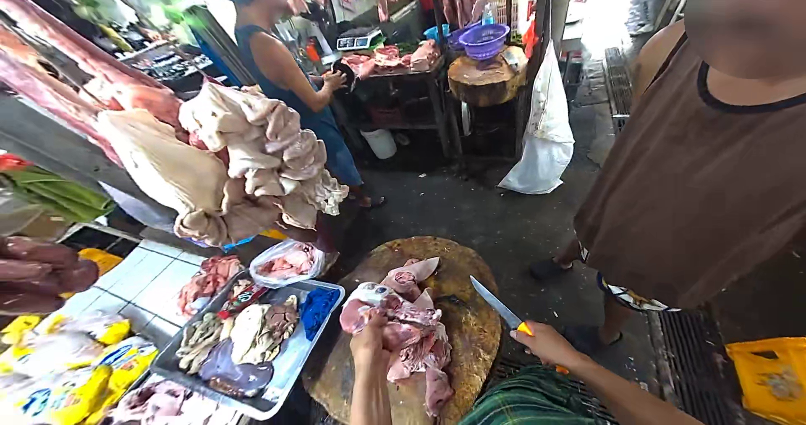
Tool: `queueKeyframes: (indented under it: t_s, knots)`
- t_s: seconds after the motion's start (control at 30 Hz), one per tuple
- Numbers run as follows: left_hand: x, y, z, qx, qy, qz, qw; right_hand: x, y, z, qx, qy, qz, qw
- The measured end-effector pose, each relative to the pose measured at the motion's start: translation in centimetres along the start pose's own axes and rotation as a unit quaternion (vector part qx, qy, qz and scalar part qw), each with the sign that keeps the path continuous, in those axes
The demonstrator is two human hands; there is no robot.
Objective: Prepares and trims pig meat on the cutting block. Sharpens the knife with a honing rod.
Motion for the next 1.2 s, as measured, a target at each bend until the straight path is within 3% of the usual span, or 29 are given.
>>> queueKeyframes:
  t_s: [0.13,0.27,0.5,0.7,0.87,1.2]
  knots:
    - [0.7,-2.9,1.9,-0.003,0.023,-0.004,1.000,1.5,0.6,1.0,0.007,0.045,-0.002,0.999]
    - [4.3,-7.6,4.7,0.008,0.023,-0.087,0.996,2.1,0.8,1.1,0.002,0.062,0.020,0.998]
    - [15.3,-12.4,4.7,0.010,0.008,-0.308,0.951,0.4,0.9,0.0,-0.057,-0.046,0.003,0.997]
    - [25.5,-15.6,2.1,-0.012,0.000,-0.406,0.914,0.0,-1.3,-0.7,-0.065,-0.019,0.006,0.998]
    - [31.9,-19.0,1.0,-0.067,-0.031,-0.402,0.913,-0.9,-1.6,-0.8,-0.060,-0.030,0.005,0.998]
    - [34.6,-20.9,-1.3,-0.082,-0.018,-0.393,0.916,-1.2,-1.6,-0.2,-0.078,-0.051,-0.021,0.995]
Point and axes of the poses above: each hand's wrist, its own y-axis towards the middle knuckle, its own x-axis out of the palm, z = x × y, the point moved 7 cm from there along y, towards the middle knuckle, and after that the axes turned 4 degrees about -x, right-handed, at the moved point
